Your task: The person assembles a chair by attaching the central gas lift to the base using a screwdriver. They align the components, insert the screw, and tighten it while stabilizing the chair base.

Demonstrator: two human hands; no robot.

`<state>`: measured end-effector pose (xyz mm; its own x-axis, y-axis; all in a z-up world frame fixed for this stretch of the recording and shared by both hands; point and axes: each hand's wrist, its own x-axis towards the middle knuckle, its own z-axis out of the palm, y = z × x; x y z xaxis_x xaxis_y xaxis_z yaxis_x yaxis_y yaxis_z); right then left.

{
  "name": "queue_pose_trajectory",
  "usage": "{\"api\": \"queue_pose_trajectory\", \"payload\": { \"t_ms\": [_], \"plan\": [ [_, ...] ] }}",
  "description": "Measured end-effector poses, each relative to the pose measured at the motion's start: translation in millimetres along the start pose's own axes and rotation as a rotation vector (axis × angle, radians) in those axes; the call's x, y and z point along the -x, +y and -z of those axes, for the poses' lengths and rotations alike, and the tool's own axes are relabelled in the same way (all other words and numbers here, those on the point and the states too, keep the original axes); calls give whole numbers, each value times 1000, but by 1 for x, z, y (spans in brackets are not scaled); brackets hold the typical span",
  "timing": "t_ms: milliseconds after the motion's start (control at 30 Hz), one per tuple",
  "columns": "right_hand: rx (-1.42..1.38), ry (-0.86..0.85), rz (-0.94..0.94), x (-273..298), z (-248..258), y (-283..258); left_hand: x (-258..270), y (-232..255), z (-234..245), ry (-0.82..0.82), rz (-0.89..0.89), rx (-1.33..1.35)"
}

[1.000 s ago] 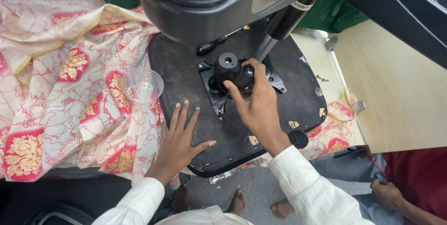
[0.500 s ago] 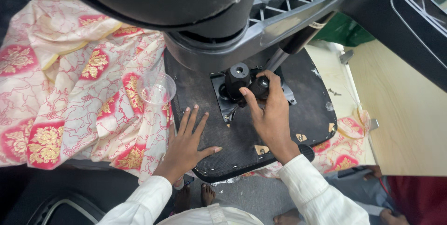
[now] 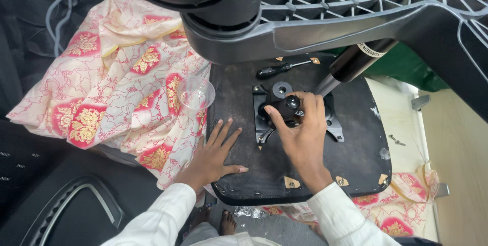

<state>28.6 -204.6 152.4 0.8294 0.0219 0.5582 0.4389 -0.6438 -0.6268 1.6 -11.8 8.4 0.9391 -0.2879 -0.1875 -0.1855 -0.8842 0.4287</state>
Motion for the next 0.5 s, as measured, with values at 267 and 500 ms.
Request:
{"api": "queue_pose_trajectory", "payload": {
  "t_ms": [267,500],
  "plan": [
    [-24,1,31,1,5,9,-1,6,3,-9,44,-23],
    [-25,-9,36,0,10,16,-7,11,-14,143,32,116]
  ]
}}
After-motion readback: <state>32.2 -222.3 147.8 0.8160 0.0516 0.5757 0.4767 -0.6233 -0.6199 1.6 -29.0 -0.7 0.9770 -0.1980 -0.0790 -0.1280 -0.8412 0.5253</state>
